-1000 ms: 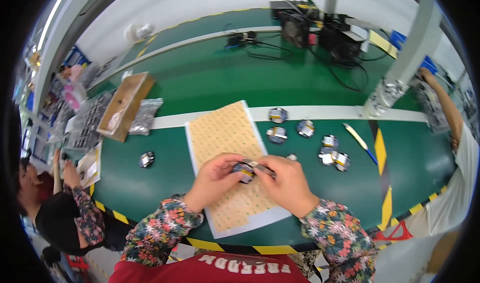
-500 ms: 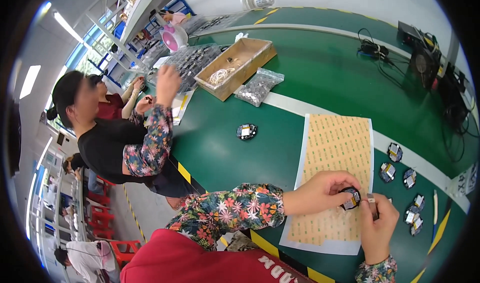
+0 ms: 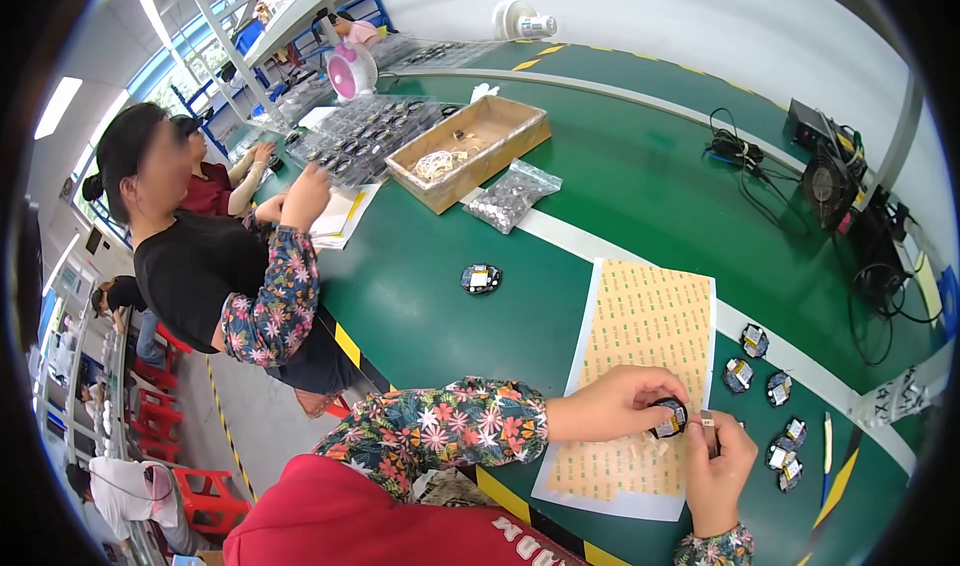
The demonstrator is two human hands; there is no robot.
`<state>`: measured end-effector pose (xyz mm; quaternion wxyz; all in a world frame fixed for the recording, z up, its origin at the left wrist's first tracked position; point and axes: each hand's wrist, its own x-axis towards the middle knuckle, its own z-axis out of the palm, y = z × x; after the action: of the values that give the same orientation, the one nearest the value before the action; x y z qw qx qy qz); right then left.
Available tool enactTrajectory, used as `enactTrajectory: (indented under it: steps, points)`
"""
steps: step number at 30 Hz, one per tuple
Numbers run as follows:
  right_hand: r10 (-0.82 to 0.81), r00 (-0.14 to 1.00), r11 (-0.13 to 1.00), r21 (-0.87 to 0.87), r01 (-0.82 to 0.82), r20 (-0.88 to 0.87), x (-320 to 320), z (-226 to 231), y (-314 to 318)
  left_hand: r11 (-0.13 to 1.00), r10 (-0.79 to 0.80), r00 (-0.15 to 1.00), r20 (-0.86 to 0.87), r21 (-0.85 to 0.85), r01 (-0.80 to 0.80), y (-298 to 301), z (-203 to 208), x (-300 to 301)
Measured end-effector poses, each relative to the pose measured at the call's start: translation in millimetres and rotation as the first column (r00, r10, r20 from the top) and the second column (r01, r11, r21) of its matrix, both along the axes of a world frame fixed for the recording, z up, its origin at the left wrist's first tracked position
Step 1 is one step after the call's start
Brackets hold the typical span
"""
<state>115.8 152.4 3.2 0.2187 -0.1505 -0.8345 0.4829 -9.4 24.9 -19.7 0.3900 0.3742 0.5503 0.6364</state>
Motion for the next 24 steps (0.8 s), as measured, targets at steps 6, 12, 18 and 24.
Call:
enactTrajectory:
  steps: [6, 12, 18, 24]
  points:
    - [0.002, 0.998, 0.999, 0.053, 0.002, -0.069, -1, -7, 4, 1.0, 0.003, 1.0, 0.018, 0.021, -0.004, 1, -3, 0]
    - [-0.005, 0.998, 0.996, 0.093, 0.012, -0.066, -1, -4, 2, 1.0, -0.006, 1.0, 0.019, 0.008, 0.006, 0, -2, 0]
    - [0.001, 0.998, 0.997, 0.082, 0.004, -0.061, -2, -4, -2, 1.0, -0.005, 1.0, 0.018, 0.013, 0.005, -4, -1, 0]
    - [-0.021, 0.999, 0.991, 0.13, 0.026, -0.046, 10, 0, 6, 0.997, -0.018, 0.997, 0.072, 0.075, 0.012, 6, -5, 6]
